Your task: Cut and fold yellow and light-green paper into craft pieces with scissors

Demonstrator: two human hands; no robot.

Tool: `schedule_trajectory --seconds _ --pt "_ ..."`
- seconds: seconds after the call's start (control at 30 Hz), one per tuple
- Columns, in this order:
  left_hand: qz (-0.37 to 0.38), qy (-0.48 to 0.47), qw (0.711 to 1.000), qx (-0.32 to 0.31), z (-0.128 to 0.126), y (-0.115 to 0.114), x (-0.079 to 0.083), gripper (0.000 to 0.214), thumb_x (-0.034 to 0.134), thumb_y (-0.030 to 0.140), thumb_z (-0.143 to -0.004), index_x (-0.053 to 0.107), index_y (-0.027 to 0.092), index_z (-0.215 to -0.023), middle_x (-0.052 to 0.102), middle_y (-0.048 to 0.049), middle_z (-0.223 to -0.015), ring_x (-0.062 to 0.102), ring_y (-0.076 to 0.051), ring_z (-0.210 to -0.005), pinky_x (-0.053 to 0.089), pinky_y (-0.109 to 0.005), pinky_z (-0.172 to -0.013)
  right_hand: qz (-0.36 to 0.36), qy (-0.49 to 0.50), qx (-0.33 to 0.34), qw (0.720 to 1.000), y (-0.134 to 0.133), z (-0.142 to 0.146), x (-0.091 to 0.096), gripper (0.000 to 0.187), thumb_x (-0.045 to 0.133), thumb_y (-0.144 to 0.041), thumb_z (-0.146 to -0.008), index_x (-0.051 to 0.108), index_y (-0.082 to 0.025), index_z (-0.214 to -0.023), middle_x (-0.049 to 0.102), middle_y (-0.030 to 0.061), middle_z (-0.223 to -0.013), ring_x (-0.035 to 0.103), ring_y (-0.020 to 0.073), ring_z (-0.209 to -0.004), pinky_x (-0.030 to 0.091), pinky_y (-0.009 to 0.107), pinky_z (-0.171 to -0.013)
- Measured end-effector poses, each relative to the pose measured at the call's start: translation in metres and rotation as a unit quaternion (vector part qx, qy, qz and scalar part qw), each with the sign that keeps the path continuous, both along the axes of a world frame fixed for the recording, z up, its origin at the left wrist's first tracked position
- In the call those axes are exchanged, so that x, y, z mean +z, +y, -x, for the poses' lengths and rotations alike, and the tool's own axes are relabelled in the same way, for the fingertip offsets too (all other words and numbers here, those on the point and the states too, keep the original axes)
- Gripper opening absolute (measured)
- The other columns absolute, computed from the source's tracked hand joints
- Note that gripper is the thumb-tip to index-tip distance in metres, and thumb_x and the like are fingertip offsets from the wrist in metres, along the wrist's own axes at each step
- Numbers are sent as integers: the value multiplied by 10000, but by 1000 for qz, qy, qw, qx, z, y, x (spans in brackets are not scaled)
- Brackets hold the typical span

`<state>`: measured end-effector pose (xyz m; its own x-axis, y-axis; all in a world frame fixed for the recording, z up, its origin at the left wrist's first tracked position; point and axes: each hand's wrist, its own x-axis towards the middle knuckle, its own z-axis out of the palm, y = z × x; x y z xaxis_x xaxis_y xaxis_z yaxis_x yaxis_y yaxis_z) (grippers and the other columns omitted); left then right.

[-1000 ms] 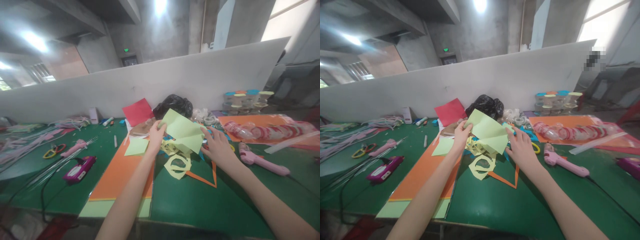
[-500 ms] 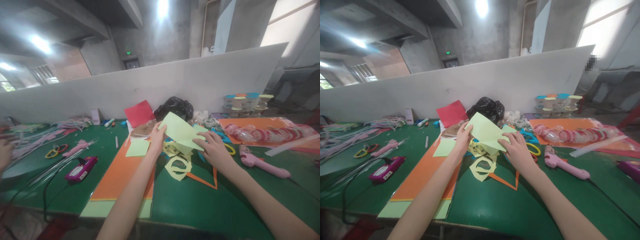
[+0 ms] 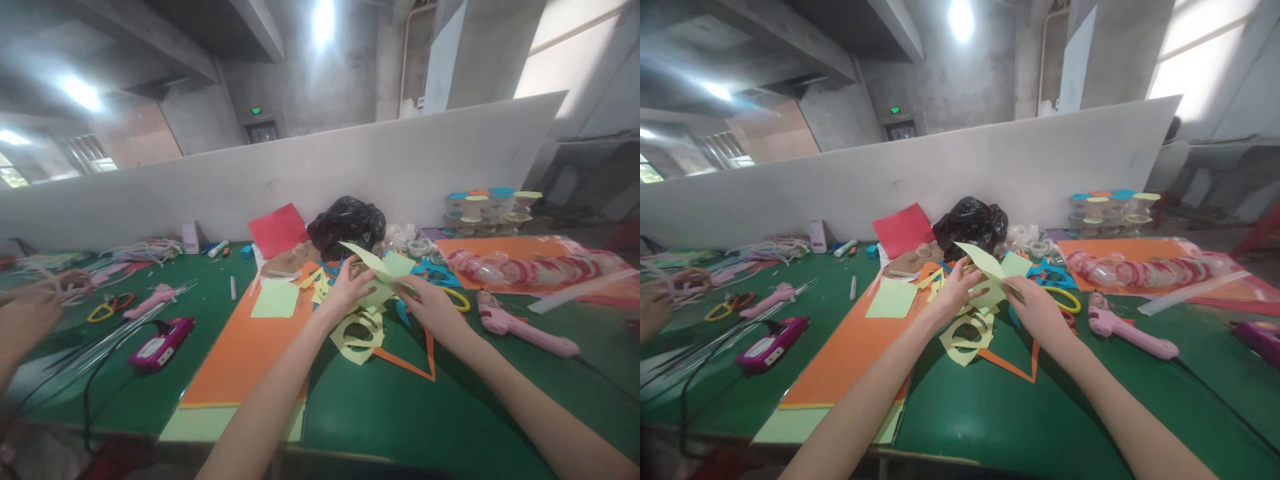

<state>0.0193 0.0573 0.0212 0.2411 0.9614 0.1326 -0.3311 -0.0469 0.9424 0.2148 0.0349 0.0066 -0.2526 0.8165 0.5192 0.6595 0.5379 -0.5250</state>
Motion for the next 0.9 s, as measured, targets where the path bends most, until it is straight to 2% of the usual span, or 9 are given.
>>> schedule_trajectory --seconds 0.07,0.13,0.3,0.4,0.5,0.57,0.63,0.73,0.9 --pt "-8 9 1000 4 -2 2 -4 681 804 355 -753 443 247 -1320 500 -152 -1396 596 -234 -1195 479 -476 -1039 56 51 6 997 0 2 2 325 433 -343 -939 701 -199 -1051 729 83 -1075 669 247 -956 525 349 -820" --pt "-16 26 1000 5 -4 2 -7 671 812 348 -743 463 235 -1304 503 -158 -1395 603 -233 -1180 472 -478 -1045 80 80 15 993 -1 3 4 352 440 -369 -911 717 -201 -1049 738 78 -1068 675 256 -946 535 351 -800" --pt "-51 59 997 13 -8 -5 -2 556 812 348 -737 540 211 -1203 603 -134 -1308 603 -251 -1191 489 -449 -1020 85 96 33 991 -1 6 3 374 458 -413 -894 729 -208 -1049 741 63 -1031 670 261 -939 528 367 -818" --pt "-65 57 996 15 -10 -10 1 433 771 379 -775 587 185 -1116 655 -121 -1246 638 -239 -1134 508 -425 -997 92 100 31 990 -3 8 2 403 469 -474 -899 719 -189 -1034 734 66 -978 659 259 -888 515 347 -771" --pt "-74 64 995 31 -11 -9 1 378 747 418 -786 625 171 -1045 701 -98 -1139 667 -214 -1045 523 -403 -970 109 97 7 989 -4 10 3 455 466 -557 -893 696 -172 -973 692 45 -779 607 225 -692 472 313 -635" --pt "-75 71 993 50 -10 -6 0 369 746 434 -779 638 173 -1017 717 -76 -1060 672 -195 -983 539 -372 -924 116 98 -28 988 -4 10 4 455 469 -601 -871 650 -185 -847 632 26 -666 557 205 -610 429 298 -578" --pt "-74 72 993 62 -9 -4 0 362 744 444 -772 639 176 -991 718 -58 -985 670 -177 -913 553 -332 -853 117 102 -75 985 -3 8 5 451 476 -640 -843 555 -211 -727 582 13 -612 525 192 -581 401 289 -557" --pt "-72 75 992 72 -7 -2 0 350 743 445 -763 629 181 -964 691 -36 -927 648 -148 -837 549 -265 -745 122 115 -107 980 -3 6 6 448 499 -662 -822 460 -231 -706 554 0 -614 507 180 -594 394 279 -560" --pt "-68 90 989 99 -6 1 -6 333 650 516 -826 584 195 -882 590 11 -800 569 -109 -717 508 -219 -655 104 162 -36 981 -5 8 6 453 511 -652 -847 466 -221 -716 506 -13 -650 473 158 -635 407 265 -589"
